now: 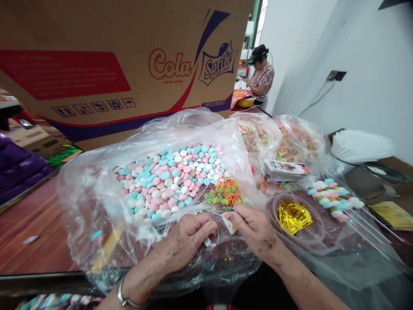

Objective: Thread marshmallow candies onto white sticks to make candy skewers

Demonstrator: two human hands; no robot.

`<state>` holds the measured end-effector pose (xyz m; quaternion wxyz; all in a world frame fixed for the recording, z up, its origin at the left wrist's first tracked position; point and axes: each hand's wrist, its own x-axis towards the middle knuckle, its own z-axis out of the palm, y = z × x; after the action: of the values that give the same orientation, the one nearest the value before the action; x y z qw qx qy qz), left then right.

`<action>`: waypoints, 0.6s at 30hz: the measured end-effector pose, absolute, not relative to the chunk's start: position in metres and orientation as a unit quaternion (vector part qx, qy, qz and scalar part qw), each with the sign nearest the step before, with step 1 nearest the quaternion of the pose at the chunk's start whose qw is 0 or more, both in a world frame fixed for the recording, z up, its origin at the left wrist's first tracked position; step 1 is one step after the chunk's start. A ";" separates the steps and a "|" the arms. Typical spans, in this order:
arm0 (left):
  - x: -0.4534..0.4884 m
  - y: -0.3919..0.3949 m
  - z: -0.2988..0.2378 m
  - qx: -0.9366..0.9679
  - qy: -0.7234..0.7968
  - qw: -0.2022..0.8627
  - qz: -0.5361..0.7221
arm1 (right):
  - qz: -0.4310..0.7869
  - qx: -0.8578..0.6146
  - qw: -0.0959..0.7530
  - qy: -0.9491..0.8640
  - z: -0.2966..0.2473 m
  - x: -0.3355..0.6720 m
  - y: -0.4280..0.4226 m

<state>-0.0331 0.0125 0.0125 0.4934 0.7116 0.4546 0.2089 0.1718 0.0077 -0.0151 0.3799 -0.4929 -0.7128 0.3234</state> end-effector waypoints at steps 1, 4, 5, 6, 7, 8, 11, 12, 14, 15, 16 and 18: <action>-0.032 0.012 0.012 0.713 0.451 0.491 0.217 | 0.327 -0.498 0.382 -0.706 -0.015 0.172 0.008; -0.031 0.011 0.011 0.721 0.450 0.469 0.241 | 0.356 -0.499 0.386 -0.689 -0.011 0.175 0.007; -0.032 0.011 0.010 0.722 0.451 0.462 0.248 | 0.376 -0.492 0.385 -0.685 -0.008 0.177 0.006; -0.032 0.011 0.008 0.723 0.451 0.458 0.254 | 0.397 -0.483 0.385 -0.679 -0.005 0.178 0.005; -0.033 0.012 0.006 0.722 0.450 0.458 0.259 | 0.415 -0.474 0.384 -0.675 -0.001 0.180 0.004; -0.034 0.011 0.004 0.719 0.448 0.461 0.263 | 0.427 -0.468 0.381 -0.673 0.002 0.182 0.003; -0.036 0.011 -0.004 0.703 0.447 0.479 0.275 | 0.431 -0.471 0.367 -0.676 0.008 0.184 -0.001; -0.036 0.011 -0.006 0.698 0.448 0.485 0.278 | 0.431 -0.475 0.362 -0.676 0.009 0.184 -0.002; -0.036 0.011 -0.011 0.693 0.445 0.494 0.279 | 0.438 -0.479 0.357 -0.671 0.009 0.184 -0.005; -0.035 0.012 -0.013 0.695 0.441 0.495 0.277 | 0.442 -0.480 0.357 -0.669 0.008 0.183 -0.007; -0.034 0.012 -0.014 0.699 0.437 0.494 0.276 | 0.442 -0.481 0.360 -0.667 0.008 0.183 -0.009; -0.034 0.013 -0.015 0.708 0.431 0.489 0.273 | 0.427 -0.481 0.377 -0.666 0.006 0.183 -0.013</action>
<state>-0.0338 0.0129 -0.0147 0.4887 0.7080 0.4305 0.2729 0.1832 -0.0132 0.0065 0.3773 -0.4814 -0.6658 0.4275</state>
